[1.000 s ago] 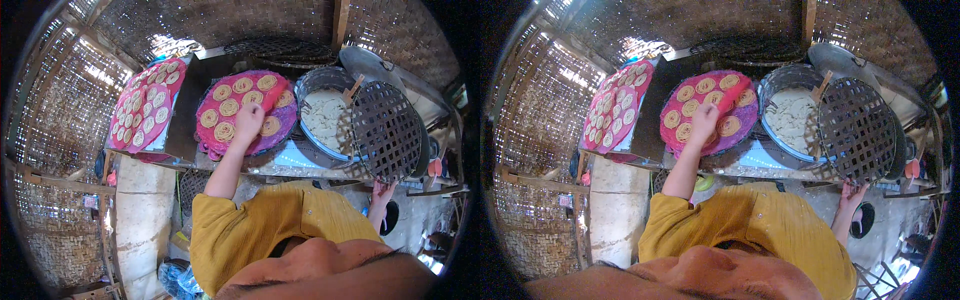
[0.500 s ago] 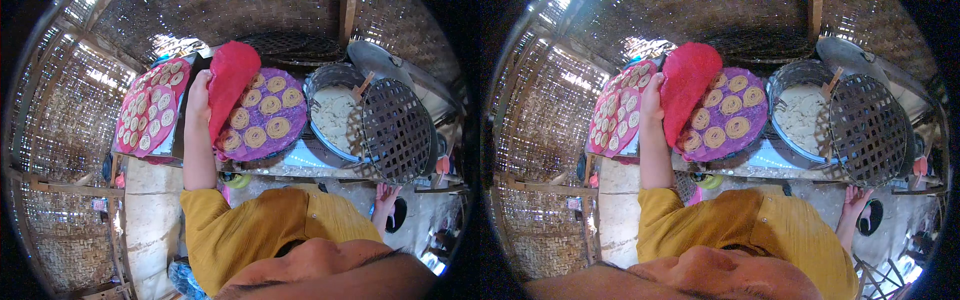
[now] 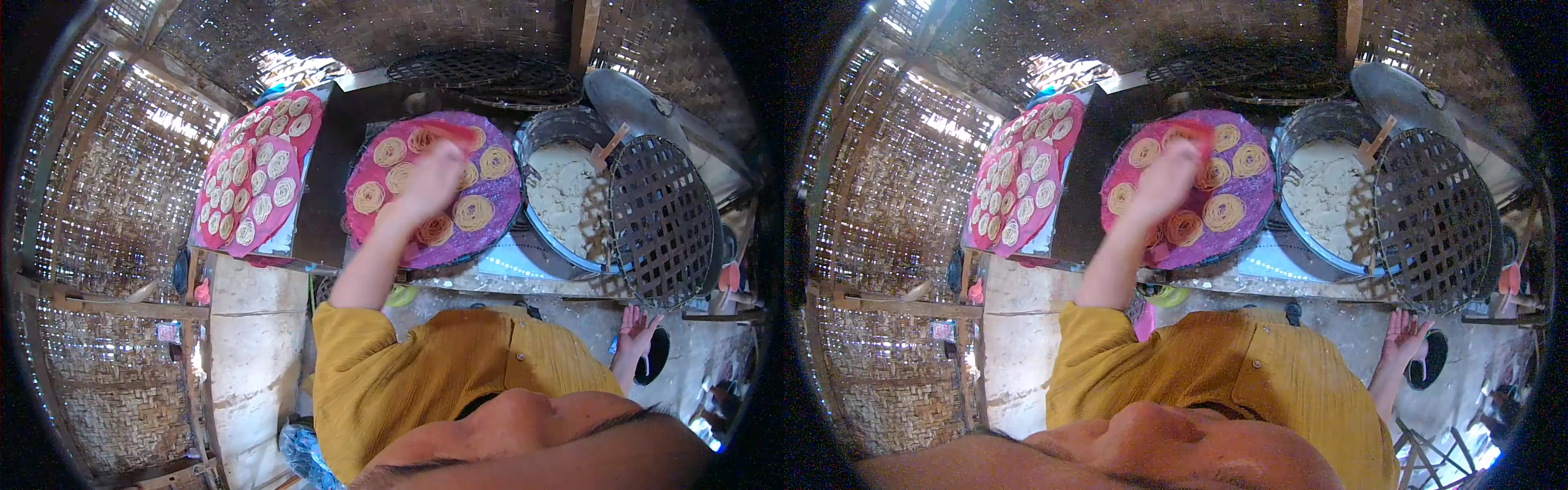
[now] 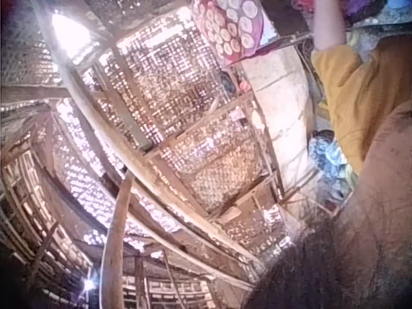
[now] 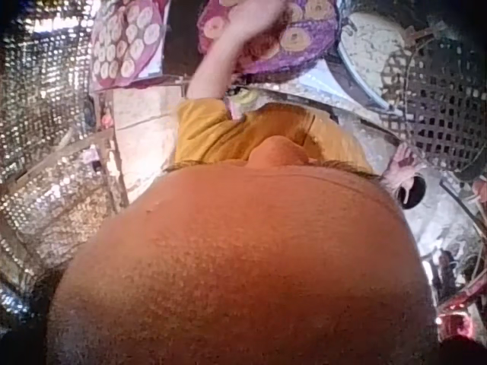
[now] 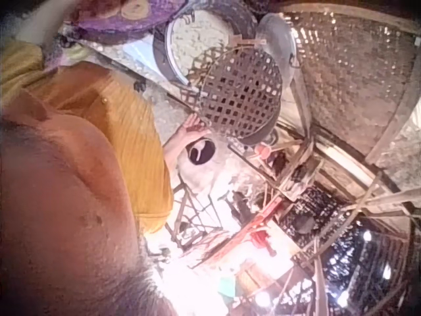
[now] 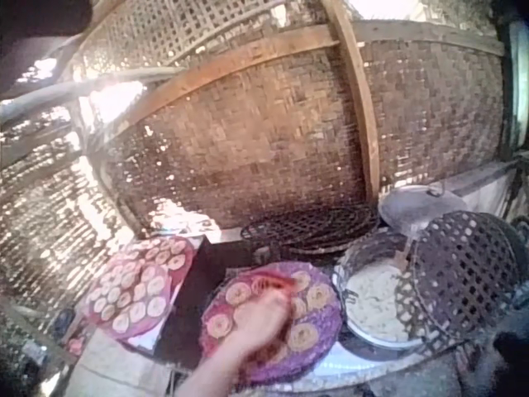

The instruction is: The person manually applies dough to small circular mats, organizes these mats onto larger trays, and transfers the trays between a bowl of dough and a steaming station.

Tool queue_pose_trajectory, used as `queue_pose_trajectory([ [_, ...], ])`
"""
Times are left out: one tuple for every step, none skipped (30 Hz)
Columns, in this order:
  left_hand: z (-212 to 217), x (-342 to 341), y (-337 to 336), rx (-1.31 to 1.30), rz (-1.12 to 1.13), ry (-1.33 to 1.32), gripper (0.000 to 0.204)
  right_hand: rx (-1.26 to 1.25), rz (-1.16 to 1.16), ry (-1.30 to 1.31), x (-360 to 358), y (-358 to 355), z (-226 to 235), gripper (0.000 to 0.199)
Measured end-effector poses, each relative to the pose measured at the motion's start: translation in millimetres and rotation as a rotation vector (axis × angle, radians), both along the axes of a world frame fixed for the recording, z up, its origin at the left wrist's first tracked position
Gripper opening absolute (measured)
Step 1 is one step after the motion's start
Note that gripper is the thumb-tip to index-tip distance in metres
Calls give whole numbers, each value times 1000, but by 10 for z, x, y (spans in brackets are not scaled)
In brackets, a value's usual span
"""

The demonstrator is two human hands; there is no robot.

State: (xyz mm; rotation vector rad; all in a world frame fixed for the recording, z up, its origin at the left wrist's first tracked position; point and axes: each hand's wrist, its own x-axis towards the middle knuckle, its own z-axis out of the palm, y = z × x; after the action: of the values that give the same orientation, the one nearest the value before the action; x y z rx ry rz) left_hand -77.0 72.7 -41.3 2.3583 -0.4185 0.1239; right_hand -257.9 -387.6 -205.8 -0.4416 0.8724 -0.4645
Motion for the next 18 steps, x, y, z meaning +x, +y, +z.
queue_pose_trajectory([
  [-127,-27,-199,168,-81,113,23,23,0,-39,10,20,-8,56],
  [-264,-134,-383,242,-142,85,22,49,-12,-76,-3,31,-25,56],
  [-384,-307,-504,316,-189,53,21,49,-8,-81,31,14,-29,56],
  [-554,-423,-563,343,-195,-70,21,54,-40,-129,66,-22,-39,56],
  [-659,-506,-602,368,-205,-189,21,57,-77,-171,80,-37,-28,55],
  [-724,-538,-616,410,-226,-142,27,53,-81,-172,102,-57,2,55],
  [-747,-550,-604,408,-229,-141,27,-4,-66,-199,127,-71,69,51],
  [-770,-558,-583,406,-206,-198,32,-61,-50,-225,133,-81,106,47],
  [-788,-562,-562,405,-184,-254,37,-63,-53,-223,128,-170,21,47],
  [-801,-565,-533,403,-185,-254,37,-146,2,-239,141,-301,-110,41],
  [-813,-561,-513,340,-178,-222,40,-226,54,-254,130,-417,-247,36],
  [-815,-553,-491,275,-167,-189,44,-226,52,-254,122,-481,-322,36],
  [-749,-532,-481,273,-166,-190,44,-186,88,-302,125,-535,-374,31],
  [-626,-481,-496,321,-148,-110,46,-148,118,-352,109,-568,-392,27],
  [-554,-415,-507,369,-130,-29,49,-152,113,-353,95,-593,-415,27],
  [-534,-341,-505,365,-130,-36,49,-112,78,-341,119,-564,-374,26],
  [-518,-258,-504,391,-161,-148,49,-71,42,-330,130,-530,-334,25],
  [-507,-172,-506,417,-193,-261,49,-76,40,-335,121,-478,-299,25],
])
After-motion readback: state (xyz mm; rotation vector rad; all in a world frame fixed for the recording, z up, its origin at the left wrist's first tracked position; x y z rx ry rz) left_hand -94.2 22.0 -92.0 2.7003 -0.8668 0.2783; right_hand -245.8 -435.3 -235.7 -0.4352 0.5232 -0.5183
